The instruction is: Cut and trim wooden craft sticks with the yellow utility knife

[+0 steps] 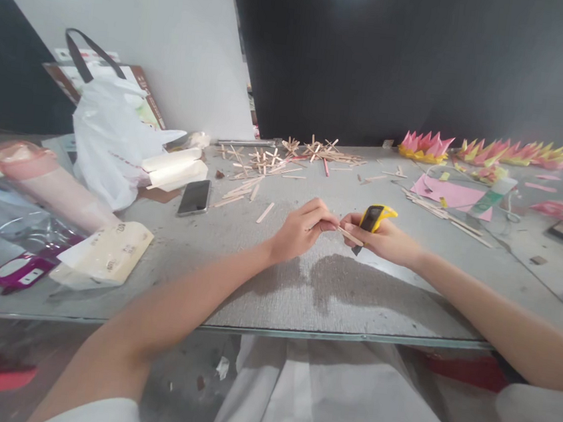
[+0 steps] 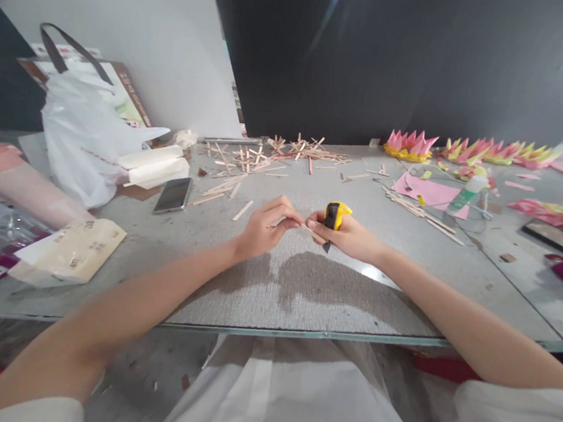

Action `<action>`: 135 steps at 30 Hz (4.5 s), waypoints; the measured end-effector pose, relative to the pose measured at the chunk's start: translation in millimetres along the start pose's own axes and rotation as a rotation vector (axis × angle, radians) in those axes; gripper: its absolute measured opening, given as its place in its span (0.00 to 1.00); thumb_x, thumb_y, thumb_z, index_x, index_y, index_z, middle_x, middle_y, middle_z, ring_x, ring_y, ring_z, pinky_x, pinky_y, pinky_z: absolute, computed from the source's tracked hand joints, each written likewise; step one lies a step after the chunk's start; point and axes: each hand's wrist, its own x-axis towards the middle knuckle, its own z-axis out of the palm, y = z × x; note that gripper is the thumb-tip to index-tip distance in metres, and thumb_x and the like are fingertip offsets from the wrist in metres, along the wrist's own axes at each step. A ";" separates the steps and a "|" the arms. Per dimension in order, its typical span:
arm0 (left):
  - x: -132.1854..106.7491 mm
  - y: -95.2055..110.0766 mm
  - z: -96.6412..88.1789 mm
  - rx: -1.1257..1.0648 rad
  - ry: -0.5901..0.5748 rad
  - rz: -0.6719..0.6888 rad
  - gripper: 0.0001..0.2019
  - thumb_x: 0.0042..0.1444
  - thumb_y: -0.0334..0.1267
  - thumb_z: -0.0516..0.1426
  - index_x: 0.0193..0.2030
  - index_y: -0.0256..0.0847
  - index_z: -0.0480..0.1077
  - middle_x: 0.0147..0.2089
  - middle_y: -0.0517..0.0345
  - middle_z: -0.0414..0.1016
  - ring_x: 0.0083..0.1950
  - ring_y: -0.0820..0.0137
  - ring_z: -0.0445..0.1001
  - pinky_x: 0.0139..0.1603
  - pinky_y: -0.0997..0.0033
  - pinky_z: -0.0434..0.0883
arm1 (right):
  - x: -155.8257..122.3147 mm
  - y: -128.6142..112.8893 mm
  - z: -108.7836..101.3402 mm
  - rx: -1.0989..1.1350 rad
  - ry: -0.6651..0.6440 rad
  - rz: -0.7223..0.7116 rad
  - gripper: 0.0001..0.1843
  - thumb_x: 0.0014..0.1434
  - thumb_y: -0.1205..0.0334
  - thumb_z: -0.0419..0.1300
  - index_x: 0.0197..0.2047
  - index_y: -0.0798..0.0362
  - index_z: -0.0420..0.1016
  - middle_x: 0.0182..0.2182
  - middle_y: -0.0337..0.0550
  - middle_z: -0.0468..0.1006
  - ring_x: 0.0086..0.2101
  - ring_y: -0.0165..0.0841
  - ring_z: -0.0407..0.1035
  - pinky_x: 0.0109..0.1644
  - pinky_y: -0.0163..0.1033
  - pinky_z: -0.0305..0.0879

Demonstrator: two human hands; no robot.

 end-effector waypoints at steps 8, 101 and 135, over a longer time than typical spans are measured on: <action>-6.2 -2.5 1.8 0.047 -0.021 0.076 0.06 0.75 0.35 0.58 0.45 0.45 0.76 0.38 0.57 0.76 0.41 0.68 0.75 0.42 0.66 0.73 | 0.9 -9.5 -1.0 -0.348 0.084 -0.026 0.26 0.71 0.36 0.58 0.34 0.49 0.71 0.25 0.33 0.63 0.28 0.31 0.56 0.34 0.39 0.55; -3.4 40.7 25.4 -0.736 0.244 -0.822 0.16 0.58 0.50 0.73 0.43 0.39 0.82 0.38 0.54 0.82 0.40 0.68 0.80 0.49 0.65 0.77 | -5.9 -10.3 20.1 -0.325 0.304 -0.109 0.24 0.70 0.41 0.60 0.33 0.53 0.80 0.25 0.37 0.72 0.27 0.29 0.61 0.33 0.37 0.57; -10.0 18.0 9.9 0.023 -0.175 -0.391 0.14 0.78 0.45 0.50 0.55 0.44 0.75 0.48 0.50 0.80 0.51 0.60 0.78 0.58 0.56 0.73 | -12.8 -12.2 11.9 -0.472 0.430 -0.181 0.26 0.72 0.45 0.56 0.25 0.50 0.71 0.20 0.37 0.66 0.23 0.30 0.58 0.30 0.39 0.57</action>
